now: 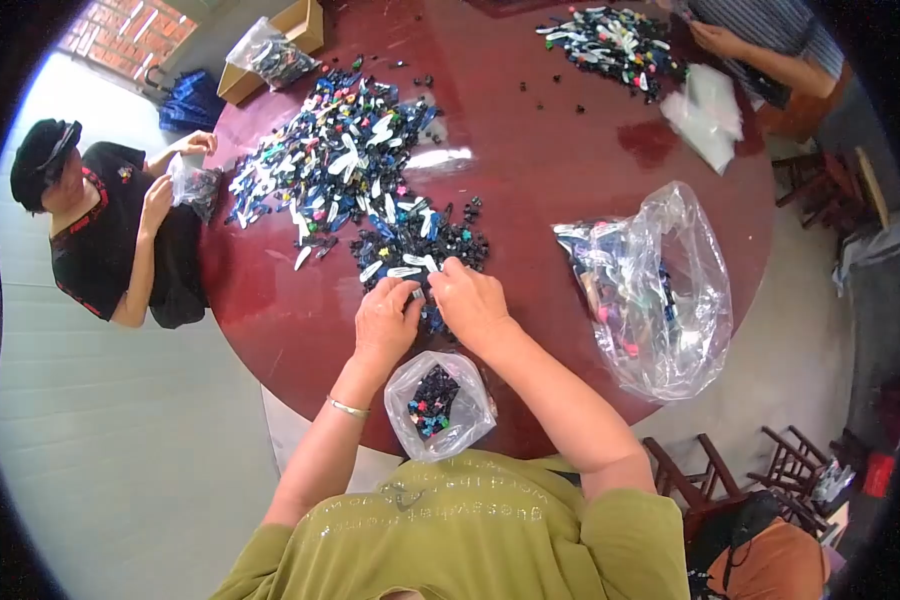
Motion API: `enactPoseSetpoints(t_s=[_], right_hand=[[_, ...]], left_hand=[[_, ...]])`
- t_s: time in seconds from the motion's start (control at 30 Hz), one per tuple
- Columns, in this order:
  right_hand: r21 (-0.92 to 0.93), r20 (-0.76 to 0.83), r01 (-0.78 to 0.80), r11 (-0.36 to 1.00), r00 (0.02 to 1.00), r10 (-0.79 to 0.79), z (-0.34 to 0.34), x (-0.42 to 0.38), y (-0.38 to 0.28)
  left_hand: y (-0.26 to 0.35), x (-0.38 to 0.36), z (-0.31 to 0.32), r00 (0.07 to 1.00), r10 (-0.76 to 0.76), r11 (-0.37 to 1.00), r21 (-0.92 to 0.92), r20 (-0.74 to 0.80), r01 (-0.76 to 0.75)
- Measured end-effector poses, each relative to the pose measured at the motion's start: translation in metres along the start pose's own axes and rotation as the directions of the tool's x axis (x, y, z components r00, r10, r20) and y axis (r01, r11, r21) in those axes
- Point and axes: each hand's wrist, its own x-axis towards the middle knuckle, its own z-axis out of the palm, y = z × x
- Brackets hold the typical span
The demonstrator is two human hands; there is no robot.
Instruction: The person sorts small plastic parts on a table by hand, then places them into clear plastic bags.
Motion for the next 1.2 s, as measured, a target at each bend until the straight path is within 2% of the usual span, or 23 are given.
enactPoseSetpoints(t_s=[0.1,0.2,0.3,0.4,0.5,0.53,0.63,0.7,0.77,0.83,0.9,0.93,0.97,1.03,1.2], right_hand=[[-0.075,0.033,-0.015,0.997,0.999,0.017,0.003,0.003,-0.001],[-0.065,0.056,-0.015,0.998,0.998,0.019,0.002,0.006,-0.001],[0.099,0.038,-0.093,0.991,0.995,0.09,-0.006,0.003,0.0],[0.326,0.07,-0.221,0.919,0.975,0.21,-0.022,-0.002,-0.001],[0.681,0.225,-0.399,0.614,0.912,0.343,-0.046,-0.011,-0.004],[0.734,0.279,-0.433,0.523,0.894,0.349,-0.062,-0.014,-0.011],[0.77,0.222,-0.253,0.585,0.967,0.126,-0.1,-0.024,-0.027],[0.756,0.346,-0.292,0.586,0.938,0.021,-0.123,-0.027,-0.042],[0.704,0.404,-0.278,0.654,0.914,-0.046,-0.129,-0.03,-0.051],[0.699,0.194,-0.14,0.701,0.981,0.003,-0.112,-0.034,-0.043],[0.649,0.094,-0.239,0.722,0.967,0.235,-0.091,-0.033,-0.025],[0.545,0.059,-0.273,0.793,0.956,0.289,-0.082,-0.032,-0.013],[0.419,0.095,-0.334,0.844,0.941,0.325,-0.074,-0.034,0.0],[0.251,0.06,-0.306,0.918,0.952,0.301,-0.057,-0.04,0.017],[0.11,-0.005,-0.287,0.951,0.957,0.29,-0.042,-0.04,0.016]], left_hand=[[-0.002,-0.001,0.0,1.0,-0.004,1.0,-0.001,0.0,0.004],[-0.002,-0.001,0.0,1.0,-0.005,1.0,-0.012,0.001,0.005],[-0.001,-0.001,-0.001,1.0,-0.012,1.0,-0.027,-0.006,0.012],[-0.001,-0.002,-0.002,1.0,-0.008,0.999,-0.047,-0.019,0.007],[0.0,-0.003,-0.005,1.0,-0.005,0.998,-0.055,-0.028,0.004],[0.0,-0.003,-0.005,1.0,0.0,0.998,-0.058,-0.029,-0.002],[-0.001,-0.002,-0.004,0.999,0.035,0.996,-0.082,-0.04,-0.038],[0.001,-0.003,-0.002,0.998,0.049,0.994,-0.095,-0.041,-0.053],[0.004,-0.002,-0.002,0.998,0.053,0.994,-0.096,-0.038,-0.056],[0.003,-0.002,0.0,0.997,0.062,0.995,-0.072,-0.045,-0.065],[0.005,-0.002,-0.002,0.996,0.072,0.996,-0.041,-0.047,-0.074],[0.005,-0.003,-0.004,0.997,0.075,0.997,-0.017,-0.036,-0.075],[0.005,-0.003,-0.006,0.996,0.087,0.996,-0.024,-0.019,-0.087],[0.003,-0.004,-0.007,0.994,0.113,0.993,-0.041,0.016,-0.112],[0.017,0.007,-0.007,0.971,0.237,0.963,-0.134,0.023,-0.232]])
